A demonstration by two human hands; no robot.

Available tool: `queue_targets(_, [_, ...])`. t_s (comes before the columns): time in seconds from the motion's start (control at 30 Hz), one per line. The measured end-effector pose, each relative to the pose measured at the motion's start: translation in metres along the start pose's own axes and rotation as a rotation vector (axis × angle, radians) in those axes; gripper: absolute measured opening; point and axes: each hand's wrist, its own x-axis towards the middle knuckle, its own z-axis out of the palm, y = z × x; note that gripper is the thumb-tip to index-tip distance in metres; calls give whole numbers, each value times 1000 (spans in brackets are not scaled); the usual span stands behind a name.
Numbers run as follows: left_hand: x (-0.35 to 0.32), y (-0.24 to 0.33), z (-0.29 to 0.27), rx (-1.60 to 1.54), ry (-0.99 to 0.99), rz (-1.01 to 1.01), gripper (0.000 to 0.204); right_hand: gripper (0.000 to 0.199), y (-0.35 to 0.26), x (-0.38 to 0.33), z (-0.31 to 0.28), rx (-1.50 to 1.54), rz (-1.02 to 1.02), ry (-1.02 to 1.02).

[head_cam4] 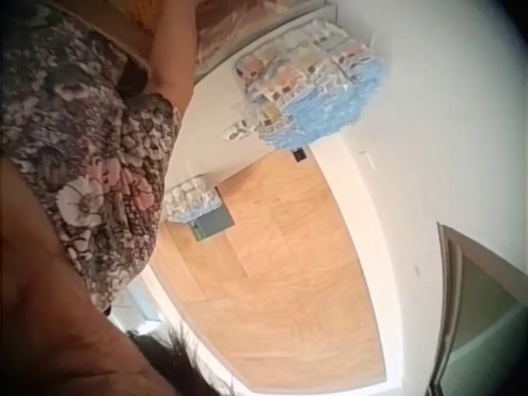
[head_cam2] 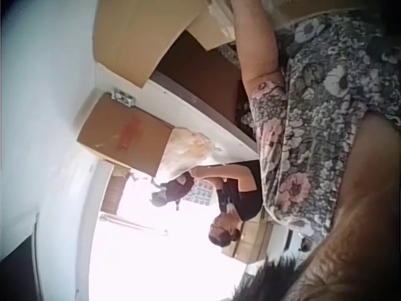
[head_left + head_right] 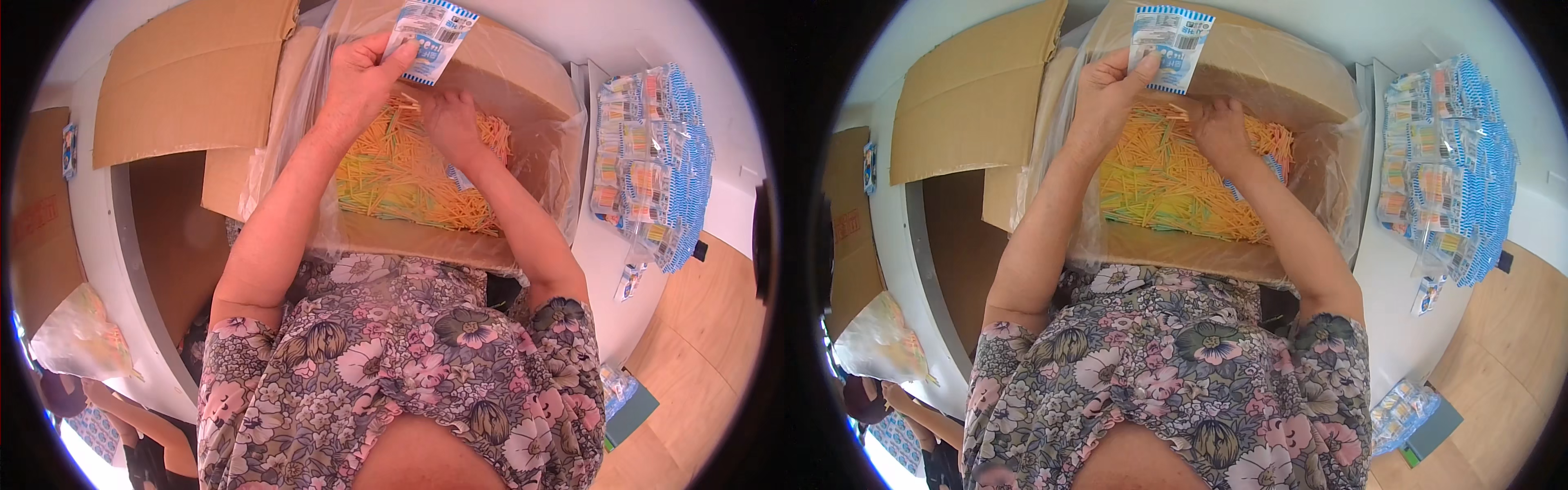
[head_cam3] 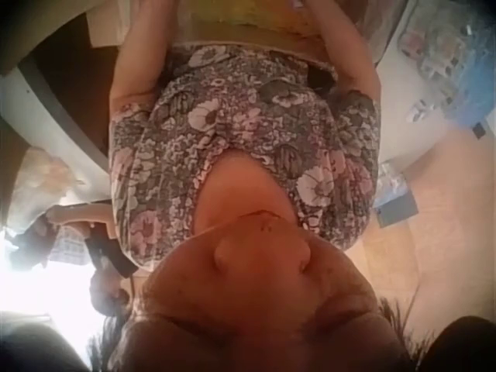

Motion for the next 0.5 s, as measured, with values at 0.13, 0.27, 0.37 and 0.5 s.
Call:
queue_targets(0.13, [-1, 1, -2, -32, 7, 7, 22, 18, -7, -10, -11, 1217, 571, -183])
queue_targets(0.27, [-2, 3, -1, -63, 19, -14, 22, 17, 0, -10, 3, 1684, 825, -397])
queue_targets(0.37, [-3, 6, -2, -68, 31, -26, 23, 18, 3, -5, 19, 1539, 717, -402])
queue_targets(0.5, [0, 7, 0, -99, 42, -14, 23, 21, 11, -2, 66, 721, 321, 28])
